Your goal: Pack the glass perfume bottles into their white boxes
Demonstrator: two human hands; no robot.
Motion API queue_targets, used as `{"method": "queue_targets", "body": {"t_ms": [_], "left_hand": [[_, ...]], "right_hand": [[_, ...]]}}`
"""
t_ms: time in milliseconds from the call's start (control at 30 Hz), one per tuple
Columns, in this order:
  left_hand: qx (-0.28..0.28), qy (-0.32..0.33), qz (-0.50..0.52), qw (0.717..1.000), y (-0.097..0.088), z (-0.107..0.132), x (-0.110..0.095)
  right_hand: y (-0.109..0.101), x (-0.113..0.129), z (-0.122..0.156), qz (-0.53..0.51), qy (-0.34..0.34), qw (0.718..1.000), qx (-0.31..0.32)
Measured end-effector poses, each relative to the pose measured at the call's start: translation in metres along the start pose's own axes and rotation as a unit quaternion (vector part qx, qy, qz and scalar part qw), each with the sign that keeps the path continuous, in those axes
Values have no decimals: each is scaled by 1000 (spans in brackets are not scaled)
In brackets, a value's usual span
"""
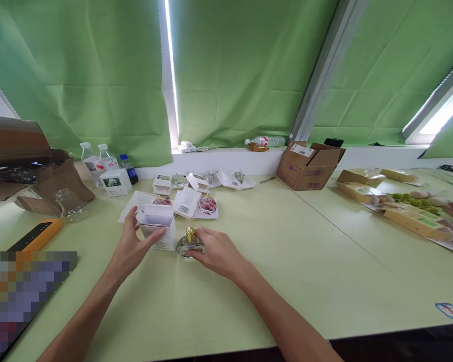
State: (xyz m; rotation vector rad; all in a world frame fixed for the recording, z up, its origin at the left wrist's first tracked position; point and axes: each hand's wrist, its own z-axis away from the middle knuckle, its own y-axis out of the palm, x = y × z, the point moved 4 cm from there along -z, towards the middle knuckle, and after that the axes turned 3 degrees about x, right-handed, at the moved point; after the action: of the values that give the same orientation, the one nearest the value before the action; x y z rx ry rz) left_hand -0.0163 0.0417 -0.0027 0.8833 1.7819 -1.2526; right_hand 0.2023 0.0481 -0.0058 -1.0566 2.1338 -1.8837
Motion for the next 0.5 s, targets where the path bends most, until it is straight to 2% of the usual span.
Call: {"method": "queue_targets", "body": {"t_ms": [67,133,333,500], "left_hand": [[70,-23,34,997,7,-1,5],[113,-27,46,992,11,-1,8],[105,29,8,994,10,-4,10],[113,50,-24,992,12,-4,12]], "right_hand": [[0,0,0,1,6,1000,8],[1,1,0,-5,6,1000,9],[4,0,0,-7,3,1000,7],[3,-7,-1,26,17,999,-16]]}}
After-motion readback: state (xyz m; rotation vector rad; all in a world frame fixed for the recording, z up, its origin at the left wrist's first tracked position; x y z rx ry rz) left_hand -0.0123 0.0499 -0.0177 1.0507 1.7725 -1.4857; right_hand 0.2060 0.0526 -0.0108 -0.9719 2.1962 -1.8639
